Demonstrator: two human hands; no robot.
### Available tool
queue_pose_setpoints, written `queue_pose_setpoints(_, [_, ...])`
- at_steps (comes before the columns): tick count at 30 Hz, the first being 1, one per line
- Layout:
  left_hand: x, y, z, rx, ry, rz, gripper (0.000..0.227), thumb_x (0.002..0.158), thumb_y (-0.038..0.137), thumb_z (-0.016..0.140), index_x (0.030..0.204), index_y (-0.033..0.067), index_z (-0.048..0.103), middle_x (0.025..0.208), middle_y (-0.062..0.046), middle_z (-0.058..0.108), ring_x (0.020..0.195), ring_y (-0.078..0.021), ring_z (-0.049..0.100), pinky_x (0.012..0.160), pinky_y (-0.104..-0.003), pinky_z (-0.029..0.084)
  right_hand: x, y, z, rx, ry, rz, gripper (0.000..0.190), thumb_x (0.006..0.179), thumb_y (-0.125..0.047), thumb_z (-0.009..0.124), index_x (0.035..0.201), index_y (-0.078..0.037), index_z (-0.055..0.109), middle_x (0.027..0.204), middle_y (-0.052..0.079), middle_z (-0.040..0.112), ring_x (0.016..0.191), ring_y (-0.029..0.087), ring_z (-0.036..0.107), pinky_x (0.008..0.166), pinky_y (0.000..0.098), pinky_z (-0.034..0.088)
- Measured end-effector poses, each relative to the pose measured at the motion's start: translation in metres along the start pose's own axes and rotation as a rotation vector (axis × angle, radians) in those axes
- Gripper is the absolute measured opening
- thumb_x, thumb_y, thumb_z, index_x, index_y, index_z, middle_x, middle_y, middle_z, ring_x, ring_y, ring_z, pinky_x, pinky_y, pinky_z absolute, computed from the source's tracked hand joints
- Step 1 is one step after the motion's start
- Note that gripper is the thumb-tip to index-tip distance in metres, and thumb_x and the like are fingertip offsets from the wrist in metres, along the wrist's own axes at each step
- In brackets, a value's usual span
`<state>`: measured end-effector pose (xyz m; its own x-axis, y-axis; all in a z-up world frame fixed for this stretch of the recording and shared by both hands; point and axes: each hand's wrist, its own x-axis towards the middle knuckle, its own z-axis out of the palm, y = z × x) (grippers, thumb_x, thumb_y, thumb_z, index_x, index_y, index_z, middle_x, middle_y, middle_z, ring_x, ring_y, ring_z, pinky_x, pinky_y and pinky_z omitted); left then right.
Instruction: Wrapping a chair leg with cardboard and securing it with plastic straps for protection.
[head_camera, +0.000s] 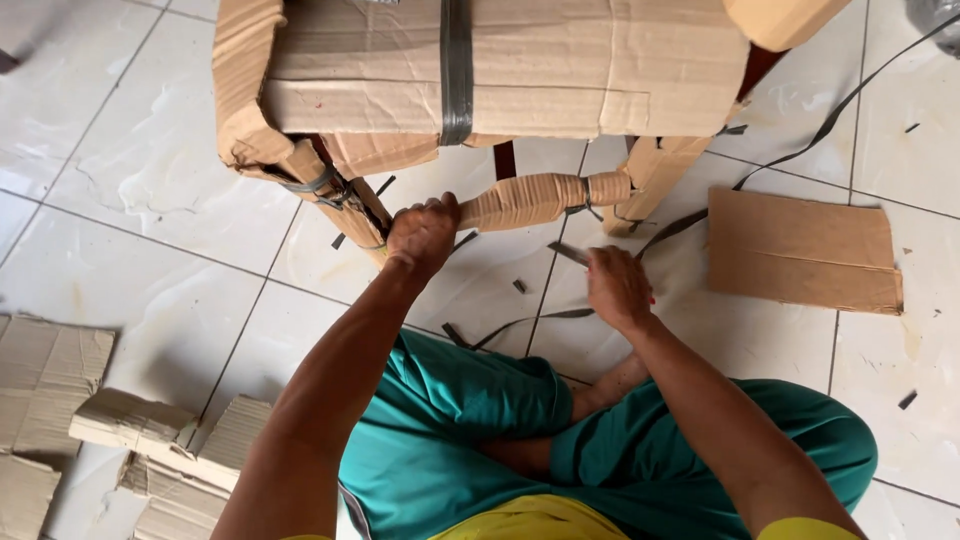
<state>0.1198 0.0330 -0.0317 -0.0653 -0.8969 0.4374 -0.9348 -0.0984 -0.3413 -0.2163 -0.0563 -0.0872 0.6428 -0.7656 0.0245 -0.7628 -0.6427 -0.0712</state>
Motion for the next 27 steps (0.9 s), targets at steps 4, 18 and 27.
queue_pose_setpoints(4, [-0.006, 0.003, 0.003, -0.008, -0.049, -0.032, 0.019, 0.084, 0.029, 0.07, 0.095, 0.0167, 0.061, 0.063, 0.004, 0.058, 0.054, -0.017, 0.068, 0.049, -0.036, 0.057, -0.025, -0.084, -0.049, 0.171, -0.028, -0.458, 0.019, 0.091, -0.016, 0.066, 0.11, -0.012, 0.066, 0.098, 0.015, 0.068, 0.101, 0.039, 0.07, 0.082, 0.0521, 0.058])
queue_pose_setpoints(18, [0.001, 0.001, -0.007, -0.023, -0.004, -0.043, 0.013, 0.081, 0.026, 0.065, 0.091, 0.0187, 0.06, 0.061, 0.006, 0.059, 0.052, -0.0151, 0.069, 0.047, -0.032, 0.056, -0.056, -0.107, 0.023, 0.218, -0.027, -0.5, 0.024, 0.098, -0.034, 0.058, 0.108, -0.012, 0.058, 0.103, 0.009, 0.06, 0.1, 0.032, 0.06, 0.08, 0.0468, 0.051])
queue_pose_setpoints(27, [0.005, 0.013, -0.069, -0.166, -0.416, -0.186, 0.059, 0.099, 0.028, 0.053, 0.152, 0.0032, 0.045, 0.138, -0.017, 0.064, 0.14, -0.0323, 0.05, 0.125, -0.055, 0.017, -0.057, -0.104, -0.026, 0.635, -0.182, 0.05, 0.02, 0.107, -0.036, 0.048, 0.116, -0.018, 0.049, 0.079, 0.005, 0.072, 0.087, 0.039, 0.073, 0.077, 0.0556, 0.056])
